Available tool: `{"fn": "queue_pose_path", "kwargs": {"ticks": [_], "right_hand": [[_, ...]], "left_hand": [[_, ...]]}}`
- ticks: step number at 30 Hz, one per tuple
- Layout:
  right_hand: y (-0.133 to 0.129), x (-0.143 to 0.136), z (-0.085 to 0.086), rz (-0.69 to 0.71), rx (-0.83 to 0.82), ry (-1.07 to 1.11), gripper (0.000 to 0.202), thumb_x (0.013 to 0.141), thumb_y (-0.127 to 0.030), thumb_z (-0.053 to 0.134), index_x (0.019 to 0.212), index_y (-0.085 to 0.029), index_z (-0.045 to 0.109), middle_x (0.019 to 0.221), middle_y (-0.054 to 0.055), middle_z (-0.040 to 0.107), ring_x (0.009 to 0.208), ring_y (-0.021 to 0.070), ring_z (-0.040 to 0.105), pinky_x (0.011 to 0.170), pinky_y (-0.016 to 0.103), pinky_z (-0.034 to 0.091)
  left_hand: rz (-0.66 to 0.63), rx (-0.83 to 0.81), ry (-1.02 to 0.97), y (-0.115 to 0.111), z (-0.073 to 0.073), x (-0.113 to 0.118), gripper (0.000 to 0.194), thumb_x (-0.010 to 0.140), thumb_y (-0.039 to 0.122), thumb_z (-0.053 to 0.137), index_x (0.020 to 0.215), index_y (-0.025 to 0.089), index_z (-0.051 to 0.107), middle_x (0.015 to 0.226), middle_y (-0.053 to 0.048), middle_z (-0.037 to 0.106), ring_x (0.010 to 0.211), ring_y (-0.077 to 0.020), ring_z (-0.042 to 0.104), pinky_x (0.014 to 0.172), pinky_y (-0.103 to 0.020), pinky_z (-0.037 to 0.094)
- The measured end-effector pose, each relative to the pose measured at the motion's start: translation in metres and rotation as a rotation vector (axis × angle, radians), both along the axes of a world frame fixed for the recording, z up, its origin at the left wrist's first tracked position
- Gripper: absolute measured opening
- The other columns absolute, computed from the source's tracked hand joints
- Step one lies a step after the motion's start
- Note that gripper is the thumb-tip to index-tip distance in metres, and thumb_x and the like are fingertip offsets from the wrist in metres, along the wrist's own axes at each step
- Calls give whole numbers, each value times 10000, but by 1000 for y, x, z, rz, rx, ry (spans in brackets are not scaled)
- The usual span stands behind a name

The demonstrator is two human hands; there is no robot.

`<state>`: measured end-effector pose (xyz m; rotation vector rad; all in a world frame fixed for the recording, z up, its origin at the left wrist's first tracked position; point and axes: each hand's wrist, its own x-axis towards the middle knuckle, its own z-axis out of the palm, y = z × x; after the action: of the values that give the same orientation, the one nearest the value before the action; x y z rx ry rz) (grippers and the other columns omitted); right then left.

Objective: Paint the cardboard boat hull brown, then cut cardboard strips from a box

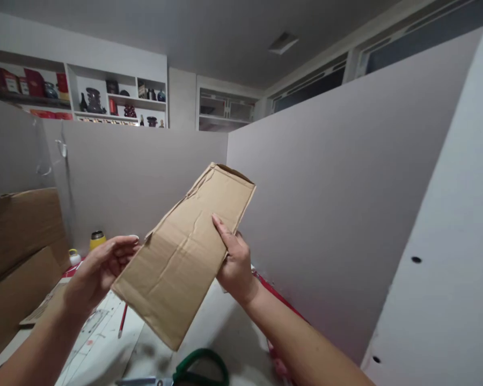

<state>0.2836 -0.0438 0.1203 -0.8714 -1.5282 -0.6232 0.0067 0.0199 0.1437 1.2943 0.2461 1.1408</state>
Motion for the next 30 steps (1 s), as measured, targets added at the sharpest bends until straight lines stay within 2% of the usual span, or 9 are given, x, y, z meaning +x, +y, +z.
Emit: {"fn": "queue_pose_path", "kwargs": {"ticks": [6,11,14,16,18,20,23,26,30], "right_hand": [[-7,-19,-23,94,-39,-223,740,823,-239,681,1508,-294,408,1374,118,623,1228,323,619,1004,513,520],[-17,-40,-30,204,-118,-411,837,802,-196,673,1554,-271,312,1414,132,584,1361,340,492,1079,547,442],[-24,-49,-31,263,-199,-234,843,844,-157,628,1565,-360,240,1494,77,513,1372,275,490,1096,467,449],[-31,-53,-29,340,-288,60,774,910,-166,551,1569,-369,199,1487,74,520,1304,216,559,1060,411,485],[-41,-56,-26,471,-455,411,591,941,-257,545,1504,-310,374,1387,93,607,1176,198,640,958,363,545],[-52,-59,-21,601,-642,652,387,905,-397,614,1253,-231,643,1185,95,716,971,192,703,786,311,587],[-68,-66,-15,643,-827,703,366,822,-506,694,911,-156,754,876,85,761,699,165,689,583,264,561],[-78,-73,-12,656,-923,755,341,723,-482,798,780,-150,750,714,39,734,603,131,649,555,239,545],[-83,-76,-13,694,-968,850,338,640,-456,855,697,-147,729,636,17,710,532,121,624,479,216,518]], "left_hand": [[-140,13,232,7,-5,-3,343,796,456,756,1010,189,778,871,-59,773,704,-122,683,628,-187,532],[-236,-34,346,-11,-14,8,420,695,344,857,1051,139,768,930,-107,780,830,-215,720,778,-299,563],[-199,-34,319,-15,-10,6,430,680,341,863,1062,172,763,931,-82,790,864,-221,724,787,-296,559],[-183,-27,297,-15,-6,2,406,670,342,867,1027,174,772,911,-74,794,828,-208,725,775,-288,558],[-184,-23,297,-15,-3,-1,384,657,337,872,990,170,780,892,-75,795,799,-204,727,756,-280,558],[-184,-13,288,-15,-3,-1,383,640,333,878,973,167,785,884,-83,795,796,-217,731,748,-289,562],[-180,0,266,-19,-8,5,385,615,341,883,941,158,792,853,-100,791,765,-239,733,715,-303,568],[-192,-6,269,-25,-11,10,351,592,322,889,883,147,797,806,-110,785,711,-246,728,658,-301,566],[-207,-78,279,-33,-8,12,342,536,273,908,830,141,793,771,-117,776,673,-264,725,610,-317,574]]}}
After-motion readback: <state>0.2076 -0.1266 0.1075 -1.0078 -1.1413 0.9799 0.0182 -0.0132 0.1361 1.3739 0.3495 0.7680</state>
